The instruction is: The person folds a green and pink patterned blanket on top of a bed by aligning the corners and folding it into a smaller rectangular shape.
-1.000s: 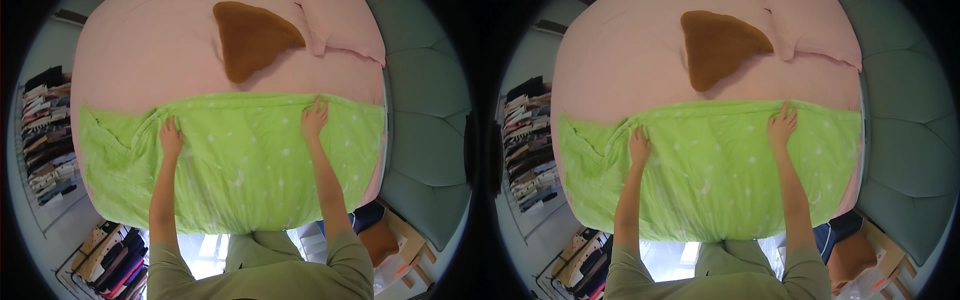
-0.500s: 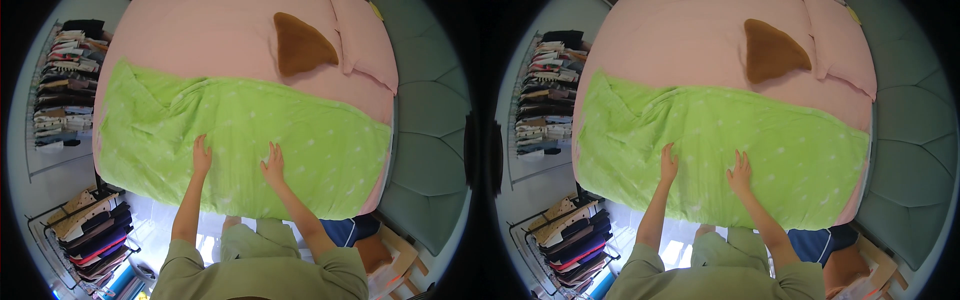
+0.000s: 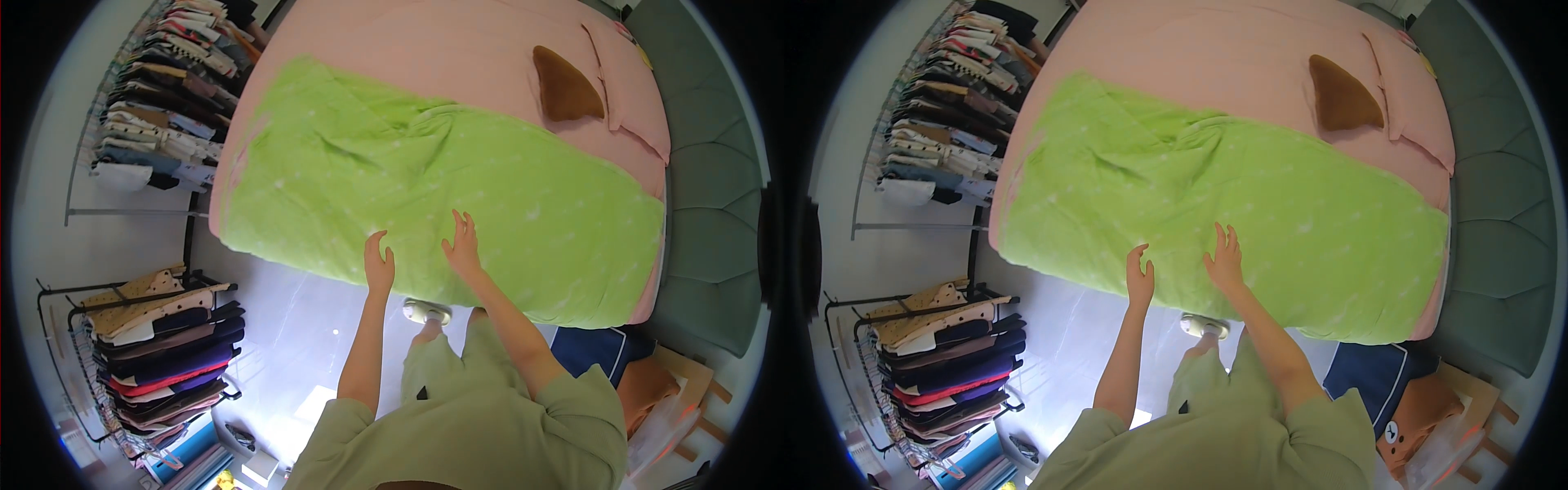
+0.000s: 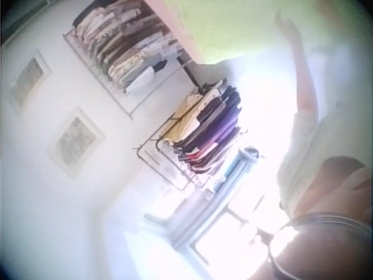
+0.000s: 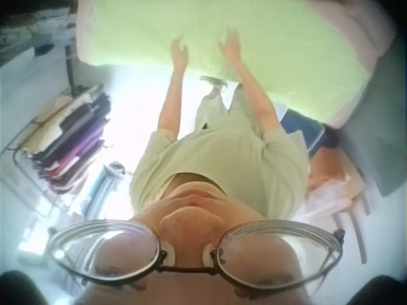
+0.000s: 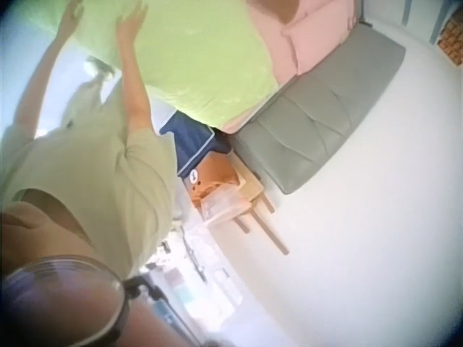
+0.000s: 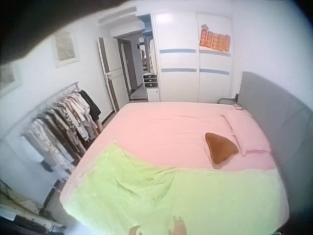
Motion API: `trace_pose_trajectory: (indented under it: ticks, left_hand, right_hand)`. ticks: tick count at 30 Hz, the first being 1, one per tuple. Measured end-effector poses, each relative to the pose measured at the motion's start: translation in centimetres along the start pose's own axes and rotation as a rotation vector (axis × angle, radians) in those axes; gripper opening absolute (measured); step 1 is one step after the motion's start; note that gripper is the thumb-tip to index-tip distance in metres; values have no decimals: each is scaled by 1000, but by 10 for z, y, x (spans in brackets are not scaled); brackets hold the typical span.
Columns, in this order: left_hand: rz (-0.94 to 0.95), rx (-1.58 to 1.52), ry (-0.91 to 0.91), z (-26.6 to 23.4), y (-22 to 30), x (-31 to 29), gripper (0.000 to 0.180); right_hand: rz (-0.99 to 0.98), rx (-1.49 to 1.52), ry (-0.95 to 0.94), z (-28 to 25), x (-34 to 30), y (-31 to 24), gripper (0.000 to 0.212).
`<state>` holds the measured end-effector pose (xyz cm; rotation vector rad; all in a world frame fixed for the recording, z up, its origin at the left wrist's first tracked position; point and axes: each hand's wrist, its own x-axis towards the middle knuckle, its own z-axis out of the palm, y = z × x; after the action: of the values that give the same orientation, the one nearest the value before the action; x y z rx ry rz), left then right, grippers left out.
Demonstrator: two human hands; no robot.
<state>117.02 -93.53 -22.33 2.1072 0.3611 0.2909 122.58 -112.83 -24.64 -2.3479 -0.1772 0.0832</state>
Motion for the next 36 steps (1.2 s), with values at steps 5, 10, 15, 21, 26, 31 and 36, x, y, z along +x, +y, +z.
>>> trace_pose_trajectory:
  ticks: [5,10,15,21,26,31,36]
  left_hand:
    - [-28,48,97,-91,-15,-37,30]
    - [-35,124,197,-148,-26,-55,28]
    - [-65,161,200,-173,-27,-52,27]
    - [-76,204,153,-197,-30,-29,27]
    - [-37,245,104,-220,-65,32,27]
    - [-126,168,-18,-217,-107,118,27]
    - [-132,179,-69,-208,-136,185,32]
  right_hand:
    - [-26,56,-21,29,-25,-55,72]
    - [-62,123,-35,37,-29,-84,70]
    - [-73,116,-29,41,-4,-99,70]
    - [-47,190,-12,66,30,-99,71]
    - [27,254,64,100,68,-98,69]
    - [159,368,86,130,120,-105,61]
    - [51,305,72,177,188,-113,58]
